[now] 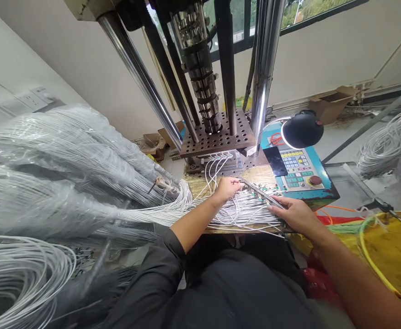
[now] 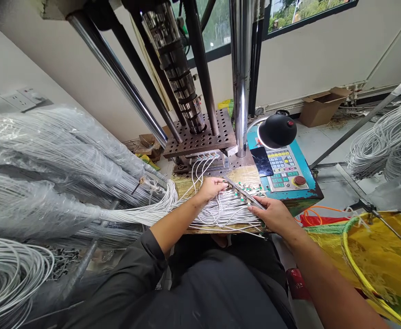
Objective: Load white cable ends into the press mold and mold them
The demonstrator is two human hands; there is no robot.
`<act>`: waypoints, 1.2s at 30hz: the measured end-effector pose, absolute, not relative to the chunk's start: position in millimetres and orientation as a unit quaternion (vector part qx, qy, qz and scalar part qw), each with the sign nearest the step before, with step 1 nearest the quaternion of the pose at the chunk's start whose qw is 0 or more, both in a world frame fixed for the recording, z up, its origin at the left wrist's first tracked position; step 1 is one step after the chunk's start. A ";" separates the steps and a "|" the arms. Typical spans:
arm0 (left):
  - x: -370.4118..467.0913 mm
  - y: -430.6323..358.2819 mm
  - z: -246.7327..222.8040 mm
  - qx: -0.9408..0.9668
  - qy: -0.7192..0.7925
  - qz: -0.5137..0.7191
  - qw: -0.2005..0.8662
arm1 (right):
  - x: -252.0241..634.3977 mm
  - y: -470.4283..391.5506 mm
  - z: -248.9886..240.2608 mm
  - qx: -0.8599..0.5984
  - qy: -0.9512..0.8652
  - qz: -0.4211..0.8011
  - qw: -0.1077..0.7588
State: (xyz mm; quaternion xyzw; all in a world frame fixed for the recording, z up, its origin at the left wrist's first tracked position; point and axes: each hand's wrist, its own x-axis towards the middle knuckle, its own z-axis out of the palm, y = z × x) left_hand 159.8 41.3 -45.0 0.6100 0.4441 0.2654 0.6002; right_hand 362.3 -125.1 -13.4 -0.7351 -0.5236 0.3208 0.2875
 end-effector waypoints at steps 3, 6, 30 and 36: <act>164.9 39.6 -52.6 0.530 0.487 0.302 0.626 | 362.6 -126.1 -13.5 -0.735 -0.523 0.322 0.287; 162.1 39.6 -55.5 0.584 0.487 0.286 0.583 | 363.3 -126.4 -13.6 -0.739 -0.521 0.321 0.282; 155.7 61.0 -31.5 0.849 0.315 0.012 0.424 | 369.3 -124.5 -15.4 -0.733 -0.531 0.323 0.274; 156.3 61.6 -34.7 0.863 0.311 0.014 0.397 | 369.7 -124.4 -16.1 -0.733 -0.529 0.332 0.271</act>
